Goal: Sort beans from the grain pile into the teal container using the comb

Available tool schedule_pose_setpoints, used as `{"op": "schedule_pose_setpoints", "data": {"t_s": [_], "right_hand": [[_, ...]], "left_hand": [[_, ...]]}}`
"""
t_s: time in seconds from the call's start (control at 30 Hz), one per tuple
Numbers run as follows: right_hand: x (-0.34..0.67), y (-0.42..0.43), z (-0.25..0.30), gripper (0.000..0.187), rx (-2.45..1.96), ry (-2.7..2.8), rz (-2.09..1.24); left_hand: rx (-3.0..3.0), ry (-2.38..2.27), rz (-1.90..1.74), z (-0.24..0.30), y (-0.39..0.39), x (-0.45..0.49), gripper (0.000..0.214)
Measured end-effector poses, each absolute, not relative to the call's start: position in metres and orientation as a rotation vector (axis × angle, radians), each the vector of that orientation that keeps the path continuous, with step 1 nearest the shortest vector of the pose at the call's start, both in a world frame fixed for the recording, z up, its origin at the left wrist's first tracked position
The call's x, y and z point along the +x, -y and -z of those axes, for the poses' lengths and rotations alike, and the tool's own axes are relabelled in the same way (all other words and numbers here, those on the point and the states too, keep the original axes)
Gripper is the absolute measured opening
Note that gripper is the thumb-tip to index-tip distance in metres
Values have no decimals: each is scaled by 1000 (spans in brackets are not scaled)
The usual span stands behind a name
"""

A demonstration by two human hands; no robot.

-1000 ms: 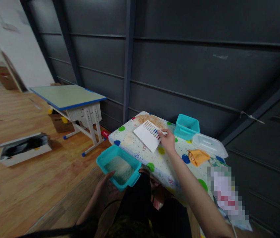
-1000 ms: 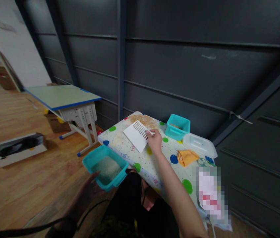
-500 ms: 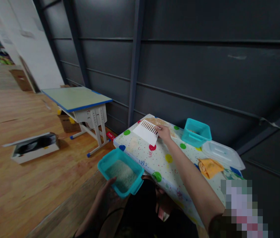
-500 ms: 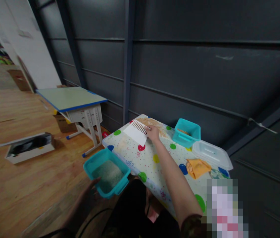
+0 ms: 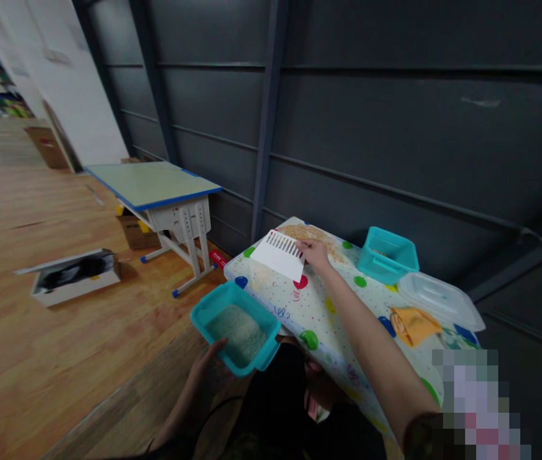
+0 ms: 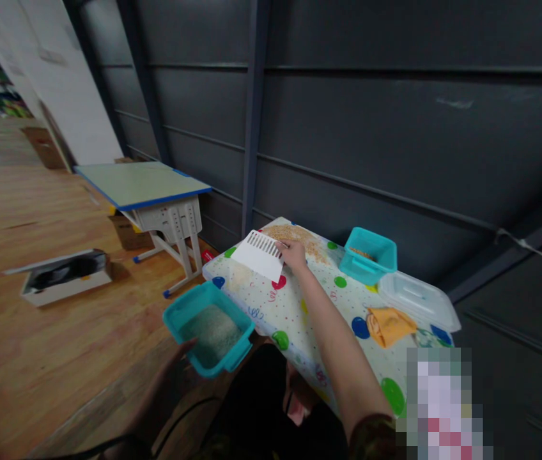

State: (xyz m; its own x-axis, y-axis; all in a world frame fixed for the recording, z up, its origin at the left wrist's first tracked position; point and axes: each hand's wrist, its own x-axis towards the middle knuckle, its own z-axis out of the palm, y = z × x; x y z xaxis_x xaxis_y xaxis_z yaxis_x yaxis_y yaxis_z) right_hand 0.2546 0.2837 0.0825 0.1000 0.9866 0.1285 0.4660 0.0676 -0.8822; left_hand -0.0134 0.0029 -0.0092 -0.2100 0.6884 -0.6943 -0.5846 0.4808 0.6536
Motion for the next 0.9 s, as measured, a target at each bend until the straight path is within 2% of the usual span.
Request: {"op": "schedule_pose_setpoints", "data": {"t_s": [0.3,0.5,0.6,0.73,0.9], "right_hand": [[262,-267,-85,22,-1448,1590,-894],[266,-257,-84,34,-1423,1531,-969],[265,-255,-83,37,-1439,1468,-944],[264,-254,-83,31,-1459,1517,-838],[269,-255,-91,30,-1466,1611,-835]], "left_hand": [[151,-1345,-1165,-3,3,-9,32],[175,-1336,-1191,-10,6,-4,27],[157,-1329,-1186,-3,3,-4,33],[150,-1323,-1157,10,-2,-9,43],[148,-1316,-1146,10,-1,-12,36]]}}
